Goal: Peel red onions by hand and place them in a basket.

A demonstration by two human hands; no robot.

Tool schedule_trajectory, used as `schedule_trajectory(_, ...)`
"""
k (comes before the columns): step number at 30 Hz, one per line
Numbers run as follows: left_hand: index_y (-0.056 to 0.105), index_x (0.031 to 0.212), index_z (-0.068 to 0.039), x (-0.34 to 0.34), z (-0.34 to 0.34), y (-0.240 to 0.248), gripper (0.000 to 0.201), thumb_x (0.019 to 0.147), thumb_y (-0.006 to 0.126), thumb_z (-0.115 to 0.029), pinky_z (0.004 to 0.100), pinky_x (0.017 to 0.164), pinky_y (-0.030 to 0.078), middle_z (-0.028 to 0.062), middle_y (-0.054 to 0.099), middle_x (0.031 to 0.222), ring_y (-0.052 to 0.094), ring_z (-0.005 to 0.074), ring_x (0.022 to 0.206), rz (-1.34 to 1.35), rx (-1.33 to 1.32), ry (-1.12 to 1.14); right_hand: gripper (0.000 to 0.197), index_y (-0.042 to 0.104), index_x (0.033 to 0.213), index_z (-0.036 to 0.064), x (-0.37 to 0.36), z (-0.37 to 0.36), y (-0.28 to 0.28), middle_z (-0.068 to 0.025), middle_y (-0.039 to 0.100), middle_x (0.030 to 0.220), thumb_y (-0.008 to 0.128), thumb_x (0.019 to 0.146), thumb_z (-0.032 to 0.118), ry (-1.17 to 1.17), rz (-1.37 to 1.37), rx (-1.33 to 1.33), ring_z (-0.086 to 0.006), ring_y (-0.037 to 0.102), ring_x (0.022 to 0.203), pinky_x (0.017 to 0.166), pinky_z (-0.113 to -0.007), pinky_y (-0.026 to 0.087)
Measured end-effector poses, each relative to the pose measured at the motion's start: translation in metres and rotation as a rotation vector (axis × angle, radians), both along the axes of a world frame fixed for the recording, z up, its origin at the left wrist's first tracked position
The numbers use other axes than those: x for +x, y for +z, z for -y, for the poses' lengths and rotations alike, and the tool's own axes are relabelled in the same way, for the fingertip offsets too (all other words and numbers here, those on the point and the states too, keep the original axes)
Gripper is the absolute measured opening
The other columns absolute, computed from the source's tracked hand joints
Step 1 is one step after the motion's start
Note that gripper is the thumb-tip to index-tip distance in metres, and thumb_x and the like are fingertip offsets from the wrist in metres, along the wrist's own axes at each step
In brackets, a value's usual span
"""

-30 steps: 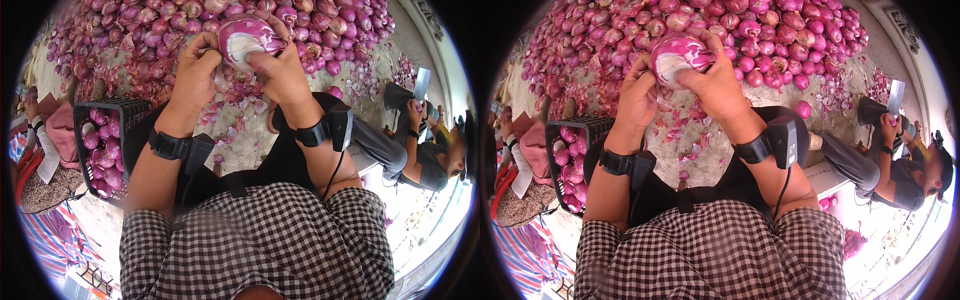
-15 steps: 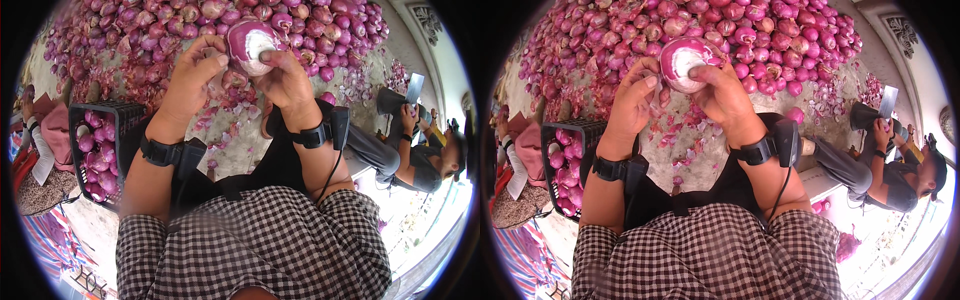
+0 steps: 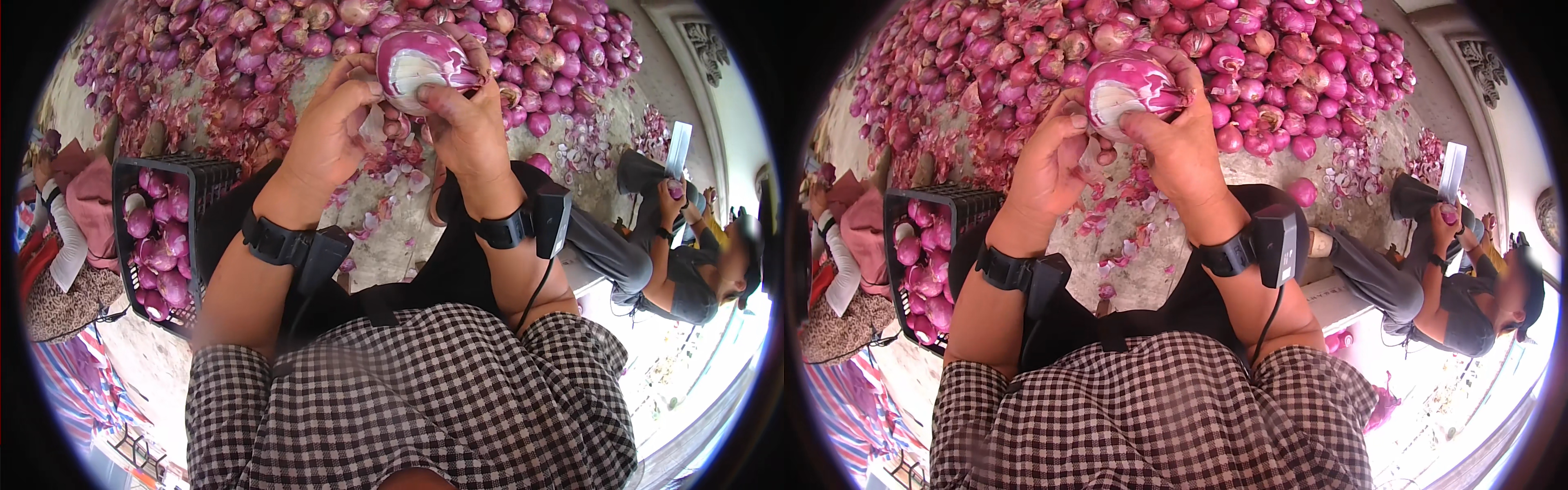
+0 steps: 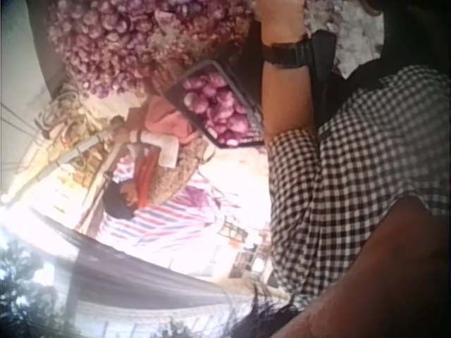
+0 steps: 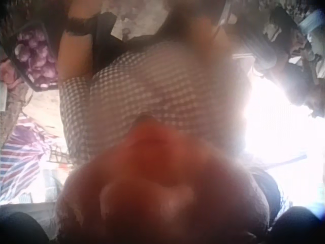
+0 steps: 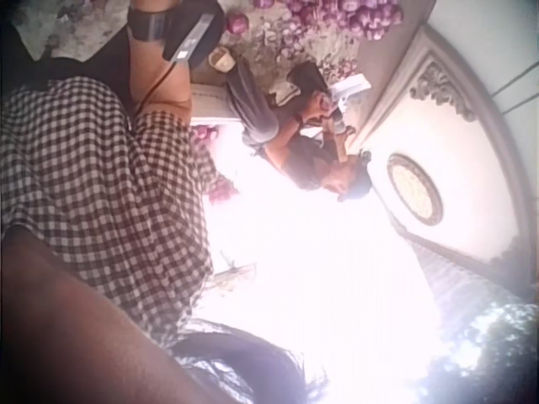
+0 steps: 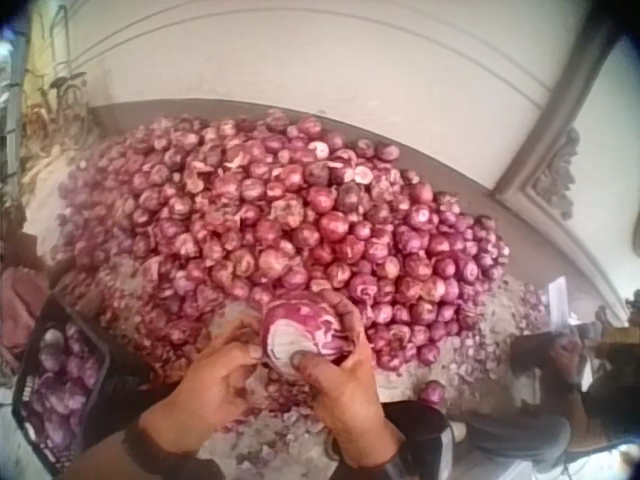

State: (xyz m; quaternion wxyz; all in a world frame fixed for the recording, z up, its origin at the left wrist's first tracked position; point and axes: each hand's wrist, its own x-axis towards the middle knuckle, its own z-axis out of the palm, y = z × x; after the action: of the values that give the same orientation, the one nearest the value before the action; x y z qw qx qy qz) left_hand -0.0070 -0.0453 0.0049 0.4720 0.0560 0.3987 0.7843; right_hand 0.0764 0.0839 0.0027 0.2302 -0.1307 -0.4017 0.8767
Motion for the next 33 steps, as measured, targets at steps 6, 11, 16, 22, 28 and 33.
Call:
schedule_trajectory(6,0.049,0.106,-0.011,-0.001,-0.003,-0.006,0.026,0.08,0.051,-0.014,0.0297,0.065,0.04,0.0025,0.055,0.097,0.048,0.0148,0.084,0.068,0.082,0.006,0.07,0.037,0.13,0.0034,-0.005,0.003,-0.002,-0.0113,0.052,0.116,0.061,0.066,-0.009,-0.071,0.034,0.213,-0.018,0.056,0.1,0.087,-0.031,0.049)
schedule_trajectory(11,0.05,0.111,-0.012,-0.004,-0.002,-0.01,0.031,0.08,0.049,-0.014,0.0302,0.068,0.041,0.0019,0.057,0.102,0.051,0.0152,0.086,0.148,0.068,0.014,0.069,0.036,0.13,0.0031,-0.012,0.011,-0.001,-0.0116,0.052,0.115,0.059,0.066,-0.008,-0.124,0.081,0.265,-0.0181,0.056,0.1,0.084,-0.03,0.05)
schedule_trajectory(16,0.052,0.114,-0.012,-0.004,-0.005,-0.007,0.034,0.08,0.049,-0.014,0.0313,0.075,0.044,0.0022,0.058,0.107,0.053,0.0164,0.092,0.177,-0.012,0.075,0.069,0.035,0.13,0.0029,-0.017,0.014,0.001,-0.0126,0.052,0.114,0.059,0.066,-0.006,-0.126,0.043,0.271,-0.0183,0.057,0.099,0.082,-0.03,0.051)
schedule_trajectory(22,0.053,0.099,-0.014,-0.004,-0.011,0.0,0.023,0.077,0.051,-0.008,0.0289,0.056,0.041,0.0012,0.055,0.085,0.051,0.0168,0.07,0.209,-0.021,0.171,0.068,0.035,0.129,0.0024,-0.021,0.016,0.003,-0.0131,0.053,0.113,0.06,0.065,-0.004,-0.144,0.052,0.273,-0.0182,0.057,0.099,0.083,-0.029,0.05)
schedule_trajectory(28,0.055,0.098,-0.012,-0.005,-0.014,0.0,0.025,0.075,0.051,-0.003,0.0288,0.059,0.042,0.0013,0.057,0.086,0.053,0.0157,0.072,0.299,0.037,0.237,0.068,0.037,0.128,0.002,-0.022,0.015,-0.002,-0.0126,0.052,0.113,0.061,0.064,0.0,-0.167,0.074,0.331,-0.0191,0.055,0.1,0.087,-0.03,0.048)
schedule_trajectory(33,0.055,0.097,-0.012,-0.006,-0.014,-0.003,0.031,0.073,0.048,0.006,0.0287,0.058,0.043,0.003,0.057,0.083,0.054,0.0157,0.069,0.322,0.018,0.248,0.069,0.036,0.129,0.0023,-0.023,0.018,-0.002,-0.0124,0.051,0.115,0.061,0.065,0.0,-0.171,0.044,0.344,-0.0194,0.054,0.101,0.088,-0.031,0.047)
